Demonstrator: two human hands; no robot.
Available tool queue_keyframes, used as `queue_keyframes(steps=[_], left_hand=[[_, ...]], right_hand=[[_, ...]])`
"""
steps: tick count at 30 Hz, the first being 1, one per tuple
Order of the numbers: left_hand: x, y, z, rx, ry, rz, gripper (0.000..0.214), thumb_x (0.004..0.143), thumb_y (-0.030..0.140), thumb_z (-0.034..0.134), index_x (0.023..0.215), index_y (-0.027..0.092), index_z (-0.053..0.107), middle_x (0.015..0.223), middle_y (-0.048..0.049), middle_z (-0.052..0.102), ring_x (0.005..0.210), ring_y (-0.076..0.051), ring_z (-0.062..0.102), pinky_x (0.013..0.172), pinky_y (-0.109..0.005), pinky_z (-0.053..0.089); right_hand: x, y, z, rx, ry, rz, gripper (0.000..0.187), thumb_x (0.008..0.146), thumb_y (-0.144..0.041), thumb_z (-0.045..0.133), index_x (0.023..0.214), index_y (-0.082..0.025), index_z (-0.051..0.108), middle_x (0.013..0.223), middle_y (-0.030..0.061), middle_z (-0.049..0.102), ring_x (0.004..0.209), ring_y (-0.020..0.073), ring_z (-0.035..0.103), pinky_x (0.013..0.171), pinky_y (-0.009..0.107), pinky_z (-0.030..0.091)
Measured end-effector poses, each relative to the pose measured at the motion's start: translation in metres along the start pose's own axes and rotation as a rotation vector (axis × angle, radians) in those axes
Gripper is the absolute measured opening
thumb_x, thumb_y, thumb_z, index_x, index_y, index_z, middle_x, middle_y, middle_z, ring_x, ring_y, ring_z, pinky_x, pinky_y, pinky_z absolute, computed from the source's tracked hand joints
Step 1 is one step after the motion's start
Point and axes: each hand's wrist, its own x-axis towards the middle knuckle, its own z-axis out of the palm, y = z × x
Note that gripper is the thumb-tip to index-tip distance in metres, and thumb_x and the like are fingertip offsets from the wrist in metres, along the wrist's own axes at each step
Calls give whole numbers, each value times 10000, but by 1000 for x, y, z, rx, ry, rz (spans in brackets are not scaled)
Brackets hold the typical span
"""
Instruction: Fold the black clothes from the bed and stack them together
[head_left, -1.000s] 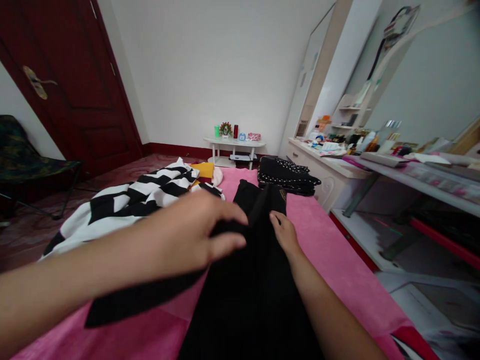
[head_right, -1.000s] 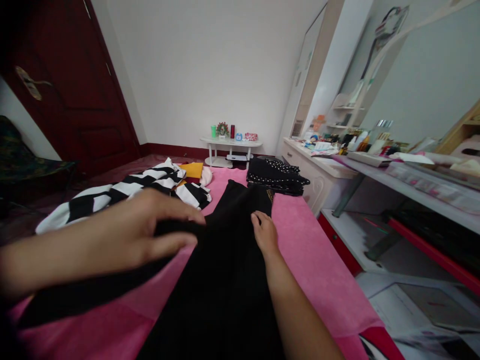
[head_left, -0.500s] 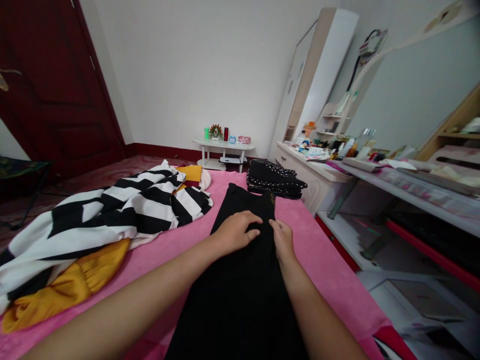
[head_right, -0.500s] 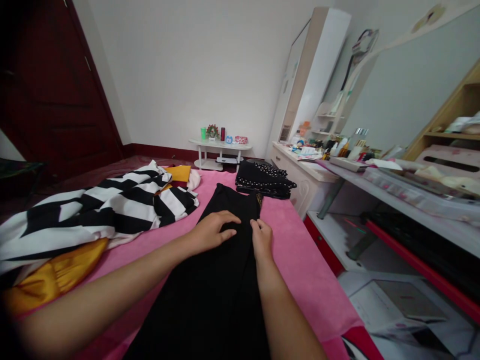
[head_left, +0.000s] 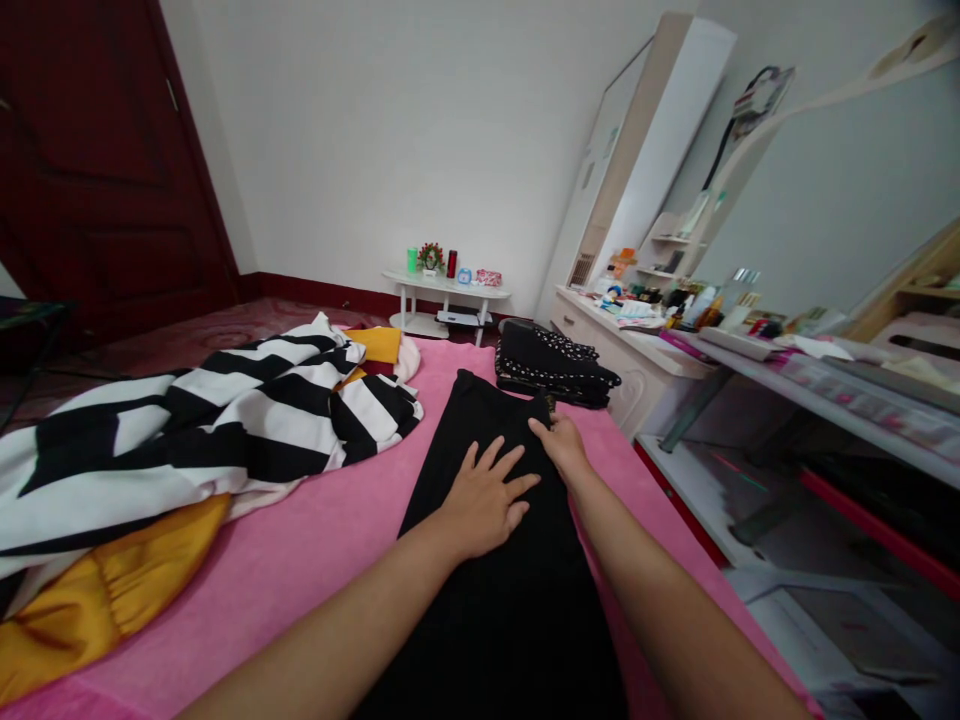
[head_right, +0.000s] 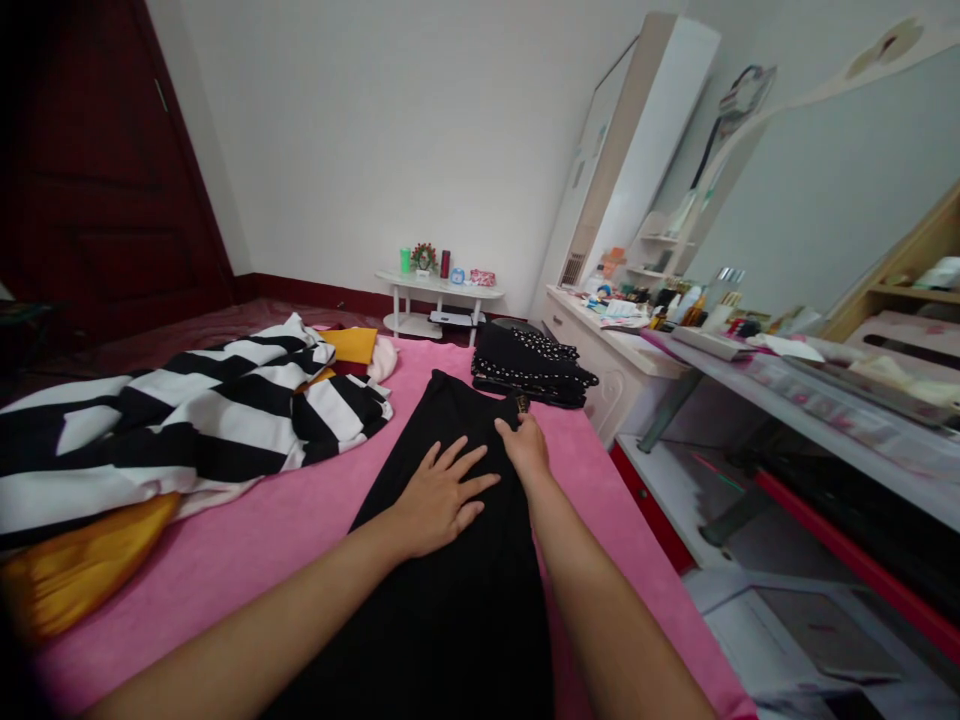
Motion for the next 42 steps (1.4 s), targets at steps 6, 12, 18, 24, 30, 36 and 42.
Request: queue_keyframes(steps=[6,12,18,24,30,36,42], left_hand=[[0,-2,5,-49,25,-211,662,839,557,492,1431,291,363,1571,-80,130,1424,-354,110,1126,-539,175],[3,-1,2,-122,15,-246,634,835,555,482,1403,282,414,1560,-84,178,1413,-379,138,1125,-566,161],[6,-6,2,-229,143,-384,602,825,411,537,1355,143,440,1450,-174,368,1335,-350,334,1112,-505,262],[9,-12,1,-233,210,-449,457,838,318,516,1250,122,489,1264,-158,513,1195,-309,461,1045,-464,342],[8,-23,-2,-271,222,-450,360,897,315,467,1212,148,516,1202,-120,557,1133,-278,506,963,-433,401],[6,-39,2,-382,310,-467,206,856,166,494,1033,169,600,1080,-76,607,1065,-224,557,954,-380,433],[4,-42,1,-544,346,-373,214,810,105,544,992,172,634,1115,-66,585,1095,-190,555,1003,-356,420]], right_hand=[[35,1,6,-287,-12,40,138,753,-300,651,855,-208,652,856,51,694,859,227,651,723,305,461],[41,-31,17,-562,77,-106,229,758,-208,649,980,-187,592,1066,122,611,986,269,588,823,377,422],[42,-80,63,-351,-347,-898,266,834,-103,462,1021,-186,632,1087,90,632,1063,217,549,958,374,395],[53,-59,117,-269,-631,-709,448,929,-248,416,1370,-177,456,1504,93,332,1385,249,289,1126,470,239],[50,-55,107,-194,-772,-485,599,901,-432,514,1421,-163,386,1546,114,189,1431,302,113,1142,525,137],[-6,-43,44,-99,-790,-421,505,941,-470,401,1395,-250,425,1527,48,272,1424,262,178,1134,562,76],[-94,-35,-32,-268,-677,-492,600,925,-440,440,1473,-287,250,1557,44,170,1431,260,152,1126,571,142]])
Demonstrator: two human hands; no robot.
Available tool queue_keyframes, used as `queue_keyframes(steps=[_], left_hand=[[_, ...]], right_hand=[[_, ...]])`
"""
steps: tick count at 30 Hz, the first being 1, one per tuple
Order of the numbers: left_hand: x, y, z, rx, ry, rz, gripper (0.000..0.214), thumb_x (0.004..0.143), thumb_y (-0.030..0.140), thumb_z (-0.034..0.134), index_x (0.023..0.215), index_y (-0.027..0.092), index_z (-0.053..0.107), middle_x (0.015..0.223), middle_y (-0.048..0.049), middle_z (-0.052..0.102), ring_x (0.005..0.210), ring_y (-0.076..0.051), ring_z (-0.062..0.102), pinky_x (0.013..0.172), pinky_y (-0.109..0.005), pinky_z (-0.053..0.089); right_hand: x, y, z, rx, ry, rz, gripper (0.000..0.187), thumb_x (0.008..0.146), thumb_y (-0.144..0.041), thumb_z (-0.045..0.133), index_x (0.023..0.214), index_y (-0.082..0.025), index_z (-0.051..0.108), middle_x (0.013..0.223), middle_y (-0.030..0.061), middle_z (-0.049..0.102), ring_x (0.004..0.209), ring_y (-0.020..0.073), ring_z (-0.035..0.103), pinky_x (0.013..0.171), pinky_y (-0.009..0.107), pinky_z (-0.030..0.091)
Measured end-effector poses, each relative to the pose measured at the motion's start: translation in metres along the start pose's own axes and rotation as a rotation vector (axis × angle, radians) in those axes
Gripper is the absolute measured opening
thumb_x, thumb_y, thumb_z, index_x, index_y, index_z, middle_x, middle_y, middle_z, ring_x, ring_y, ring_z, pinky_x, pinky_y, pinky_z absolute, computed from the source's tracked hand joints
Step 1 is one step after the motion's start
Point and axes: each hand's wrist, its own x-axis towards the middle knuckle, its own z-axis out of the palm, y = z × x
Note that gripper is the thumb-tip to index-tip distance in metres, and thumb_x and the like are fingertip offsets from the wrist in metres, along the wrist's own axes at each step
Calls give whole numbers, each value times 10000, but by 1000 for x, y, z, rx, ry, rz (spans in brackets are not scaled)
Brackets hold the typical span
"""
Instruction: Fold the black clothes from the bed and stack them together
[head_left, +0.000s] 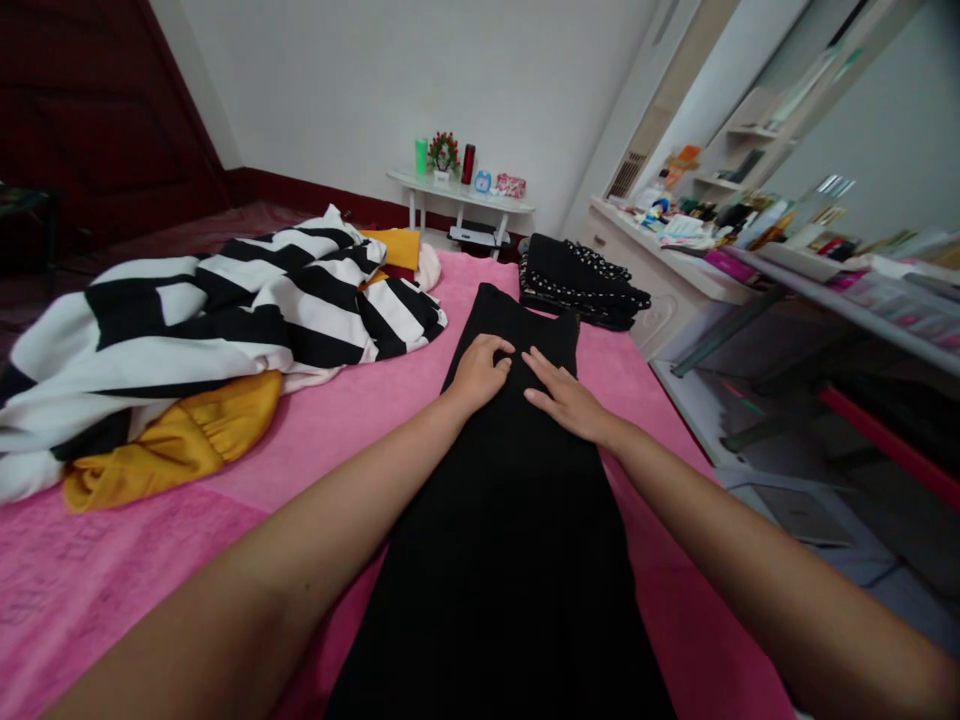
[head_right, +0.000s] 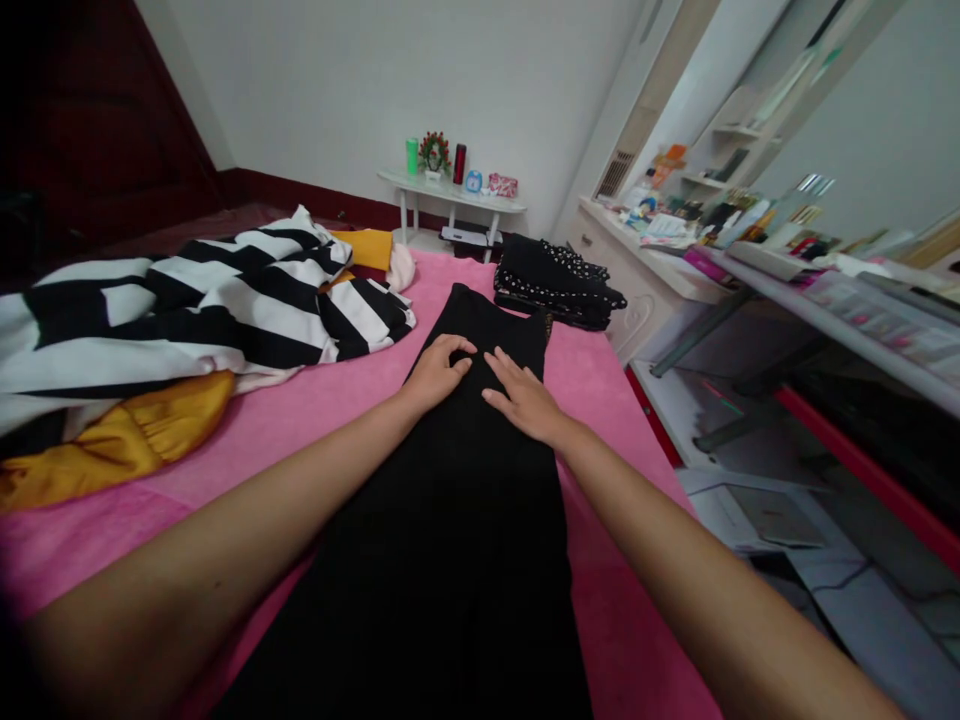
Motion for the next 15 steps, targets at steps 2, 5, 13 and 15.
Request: queue_keyframes(steps=[2,5,13,15], left_hand=[[-3,-1,-5,-31,-58,20,235,801,101,564,1014,172,636,1209,-76,541,1181,-196,510,1057,-370,375],[-18,-4,-20,-44,-182,65,306,783,103,595,1076,184,625,1337,-85,454,1273,-220,438,1098,-401,326],[-83,25,-86,66,-508,254,320,791,123,611,1083,248,648,1441,-63,379,1347,-266,339,1100,-465,296],[-93,48,-94,44,-595,344,328,802,117,600,1088,270,654,1414,-44,426,1320,-252,379,1095,-441,305]], right_hand=[[-33,-10,-2,-54,6,-19,602,919,-423,460,1471,-295,257,1556,38,182,1427,266,172,1130,559,170],[-78,-21,-7,-34,9,-27,541,924,-407,454,1441,-300,336,1549,29,221,1415,248,224,1139,501,226],[-152,-56,-14,109,79,-71,318,908,-309,495,1208,-334,595,1319,47,536,1214,226,498,1023,446,410],[-157,-68,-16,157,97,-70,250,905,-291,498,1103,-325,647,1172,55,604,1088,214,564,928,394,467]])
